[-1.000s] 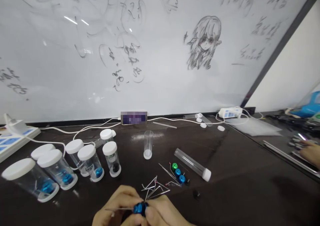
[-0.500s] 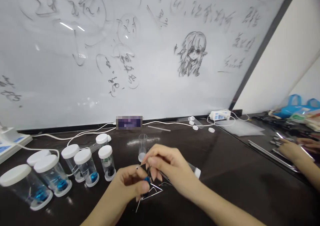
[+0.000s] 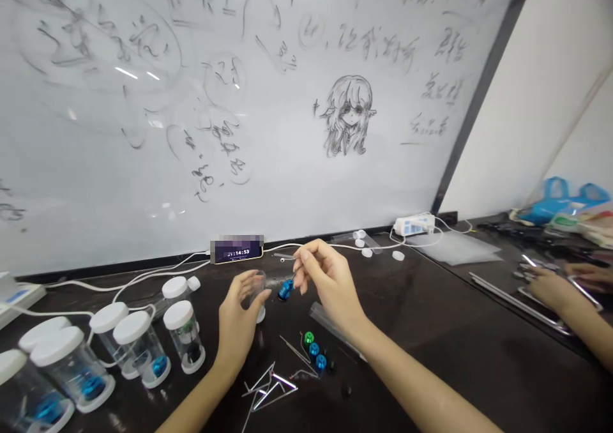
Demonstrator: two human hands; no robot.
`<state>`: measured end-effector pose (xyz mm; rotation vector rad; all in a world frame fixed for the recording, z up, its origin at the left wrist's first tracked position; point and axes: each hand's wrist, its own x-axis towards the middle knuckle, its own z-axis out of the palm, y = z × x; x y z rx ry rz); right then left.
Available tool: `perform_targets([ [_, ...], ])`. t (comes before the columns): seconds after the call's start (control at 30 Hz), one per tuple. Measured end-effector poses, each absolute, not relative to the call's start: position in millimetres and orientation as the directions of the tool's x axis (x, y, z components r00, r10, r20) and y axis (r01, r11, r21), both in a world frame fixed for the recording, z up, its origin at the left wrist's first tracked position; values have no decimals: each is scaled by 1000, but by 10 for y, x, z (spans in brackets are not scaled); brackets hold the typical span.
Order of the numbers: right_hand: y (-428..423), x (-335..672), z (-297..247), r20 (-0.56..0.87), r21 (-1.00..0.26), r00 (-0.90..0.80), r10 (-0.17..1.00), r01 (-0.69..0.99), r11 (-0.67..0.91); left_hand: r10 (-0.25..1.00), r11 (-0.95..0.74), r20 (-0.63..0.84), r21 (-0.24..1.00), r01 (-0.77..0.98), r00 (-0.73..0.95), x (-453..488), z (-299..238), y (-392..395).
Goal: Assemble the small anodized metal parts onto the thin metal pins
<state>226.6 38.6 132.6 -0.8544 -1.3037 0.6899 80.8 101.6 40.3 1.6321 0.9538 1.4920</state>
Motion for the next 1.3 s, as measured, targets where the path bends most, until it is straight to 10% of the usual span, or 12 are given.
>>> perform_targets([
  [0.27, 376, 2189, 1370, 491, -860, 144, 859, -74, 505, 836, -540, 515, 835, 107, 190, 645, 721, 732],
  [0.4, 328, 2173, 1349, 536, -832, 6, 844, 176, 526, 810, -581, 558, 805, 119, 182, 574, 859, 677],
  [0.57, 252, 2264, 1423, 699, -411, -221, 680, 654, 635, 797, -601, 574, 786, 148, 190, 548, 934, 619],
  [0.93, 171, 2363, 1561, 510, 51, -526, 681, 809, 586, 856, -509, 494, 857, 82, 149, 553, 829, 603],
  [1.13, 162, 2282, 1510, 462, 40, -575, 675, 774, 632, 734, -678, 654, 722, 141, 181, 530, 845, 547],
  [1.3, 164, 2254, 1538, 462, -210, -535, 707, 709, 673, 755, -643, 602, 757, 115, 259, 453, 942, 612],
])
